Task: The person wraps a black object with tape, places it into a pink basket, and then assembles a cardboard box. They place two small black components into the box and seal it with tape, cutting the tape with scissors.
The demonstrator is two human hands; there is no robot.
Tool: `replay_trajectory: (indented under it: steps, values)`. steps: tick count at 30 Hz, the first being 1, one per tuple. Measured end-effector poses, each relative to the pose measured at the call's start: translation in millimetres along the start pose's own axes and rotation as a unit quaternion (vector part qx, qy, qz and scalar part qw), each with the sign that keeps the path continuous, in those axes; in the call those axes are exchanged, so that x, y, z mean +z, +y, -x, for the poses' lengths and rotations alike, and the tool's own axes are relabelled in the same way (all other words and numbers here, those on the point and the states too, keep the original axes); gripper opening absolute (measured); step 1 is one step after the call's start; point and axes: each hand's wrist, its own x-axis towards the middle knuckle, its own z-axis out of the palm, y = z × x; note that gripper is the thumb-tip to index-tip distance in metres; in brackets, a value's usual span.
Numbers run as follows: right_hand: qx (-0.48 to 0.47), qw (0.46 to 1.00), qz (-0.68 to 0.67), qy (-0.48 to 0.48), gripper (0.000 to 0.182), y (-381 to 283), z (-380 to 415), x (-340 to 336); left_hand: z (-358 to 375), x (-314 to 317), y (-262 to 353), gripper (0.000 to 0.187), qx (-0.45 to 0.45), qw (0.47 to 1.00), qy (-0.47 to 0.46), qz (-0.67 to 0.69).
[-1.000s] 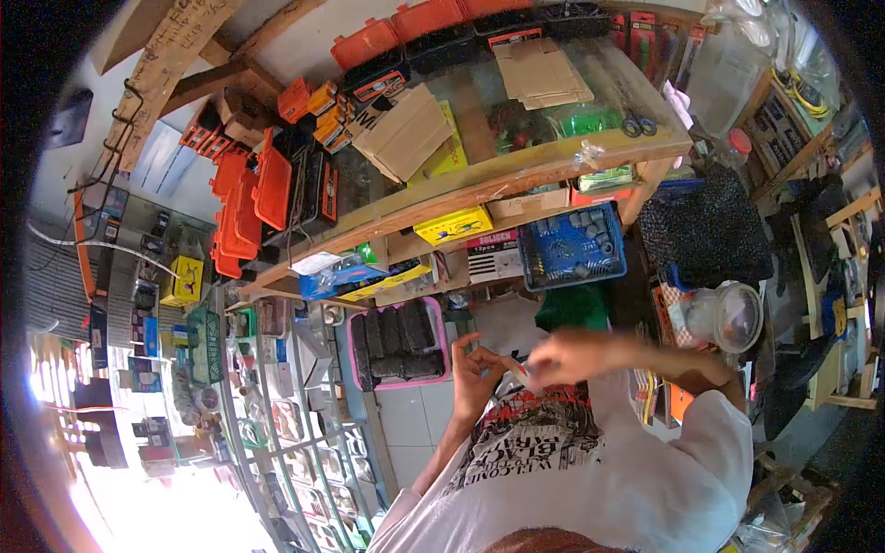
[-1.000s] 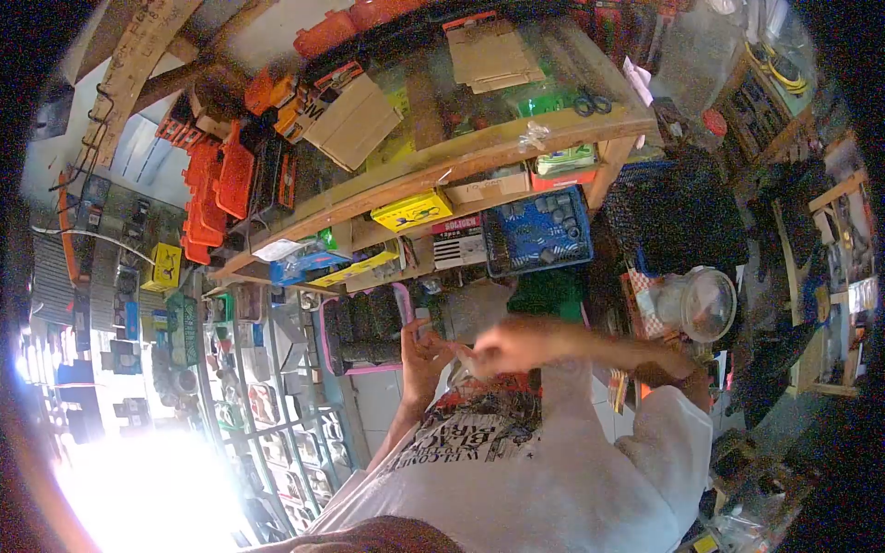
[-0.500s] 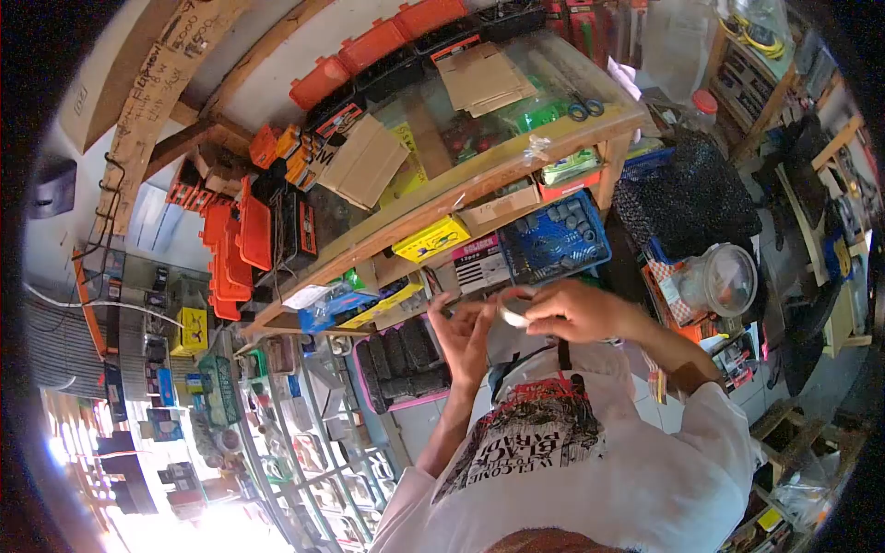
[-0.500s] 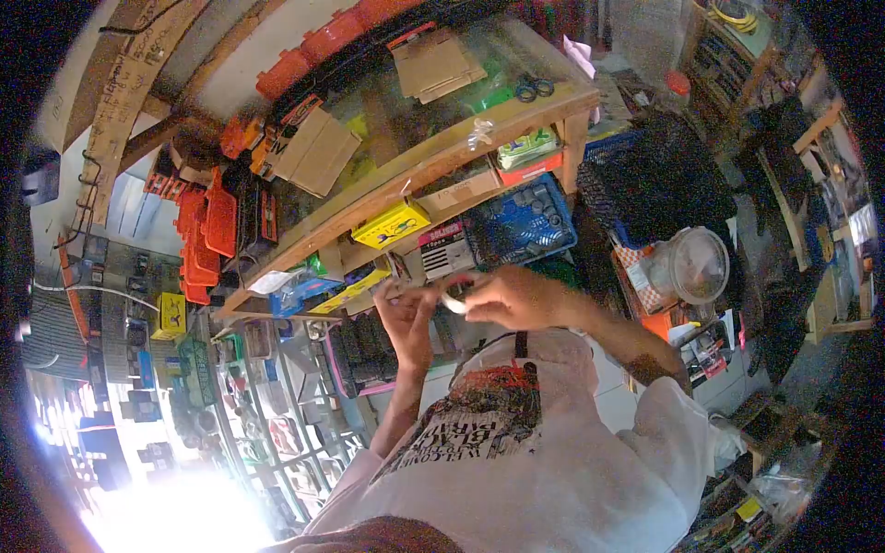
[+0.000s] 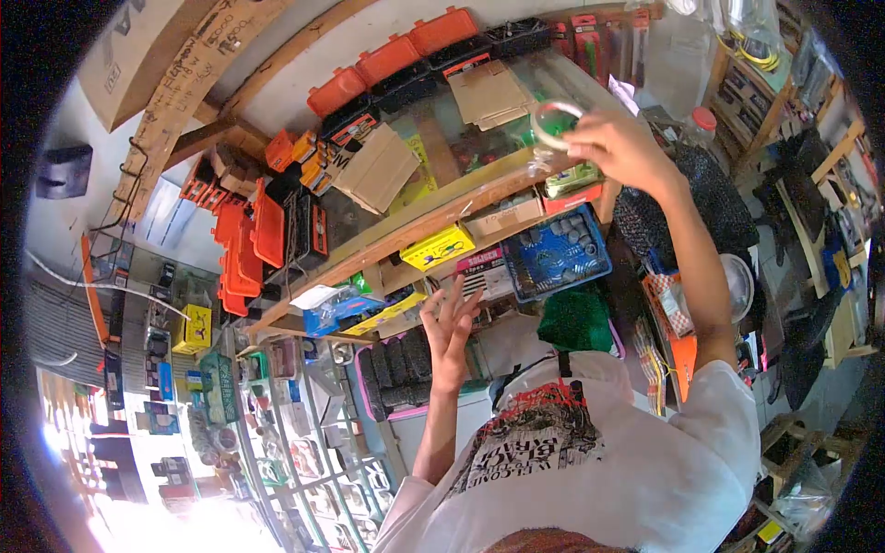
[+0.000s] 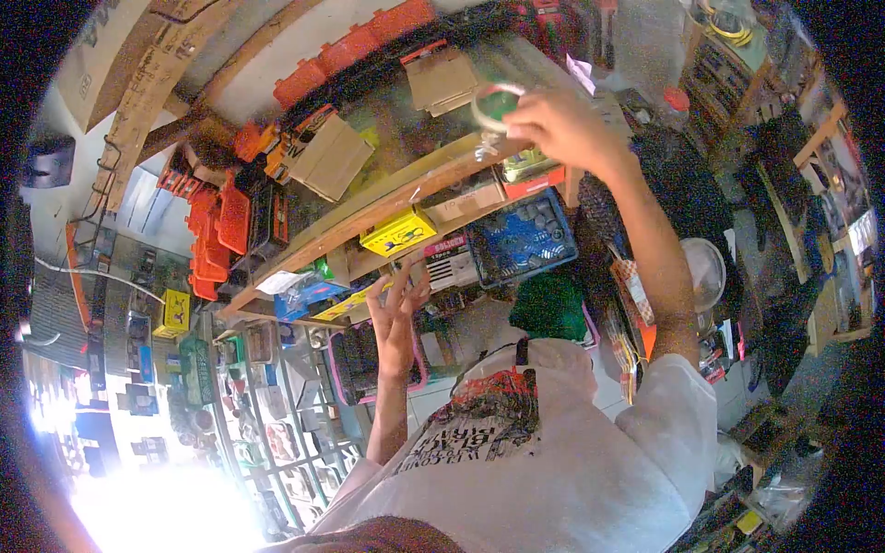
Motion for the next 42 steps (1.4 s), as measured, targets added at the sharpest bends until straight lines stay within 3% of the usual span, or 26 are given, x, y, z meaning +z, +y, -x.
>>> replay_trajectory:
  steps: [5, 8, 11, 14, 18, 21, 22, 26, 29, 36, 40, 42]
  values:
    - [0.006, 0.999, 0.044, -0.005, 0.022, 56.8, -27.6, 25.0, 12.6, -2.7, 10.0, 0.051, -0.024, 0.999, 0.029, -0.006]
    - [0.044, 0.995, 0.052, -0.075, 0.022, 63.0, -32.3, 28.7, 16.3, 1.1, 24.6, 0.054, -0.041, 0.998, 0.052, 0.013]
    - [0.050, 0.994, 0.060, -0.074, 0.024, 70.3, -27.9, 38.4, 20.5, 1.7, 35.6, 0.048, -0.033, 0.998, 0.056, 0.026]
    - [0.026, 0.998, 0.059, 0.012, 0.028, 38.9, -23.3, 19.4, 24.7, -2.4, 39.8, 0.044, -0.043, 0.996, 0.064, 0.041]
    - [0.073, 0.970, -0.185, 0.140, 0.027, -13.4, -1.4, 21.3, 16.5, 2.4, 52.9, 0.043, -0.056, 0.996, 0.061, 0.038]
    - [0.101, 0.929, -0.350, 0.069, 0.027, -68.8, 20.5, 35.1, -1.7, 13.9, 74.3, 0.045, -0.028, 0.999, 0.009, 0.014]
    - [0.109, 0.938, -0.327, 0.032, 0.030, -88.0, 25.2, 33.5, -8.7, 18.2, 81.0, 0.046, -0.017, 1.000, -0.009, -0.001]
    - [0.040, 0.919, -0.390, 0.027, 0.049, -129.3, 35.1, 51.0, -29.5, 41.7, 104.7, 0.048, 0.001, 0.998, -0.059, -0.014]
    - [0.062, 0.870, -0.486, 0.053, 0.057, -143.9, 37.0, 59.4, -36.4, 49.6, 105.6, 0.051, 0.005, 0.995, -0.095, -0.003]
    - [0.143, 0.804, -0.564, 0.123, 0.052, -149.1, 33.4, 75.3, -44.6, 53.8, 98.3, 0.054, 0.005, 0.993, -0.116, 0.012]
    - [0.182, 0.789, -0.563, 0.166, 0.043, -147.1, 31.8, 94.8, -51.2, 45.3, 101.3, 0.056, 0.023, 0.984, -0.095, -0.148]
    - [0.199, 0.790, -0.550, 0.185, 0.041, -144.0, 34.9, 113.7, -60.1, 43.5, 90.0, 0.069, 0.061, 0.971, -0.050, -0.226]
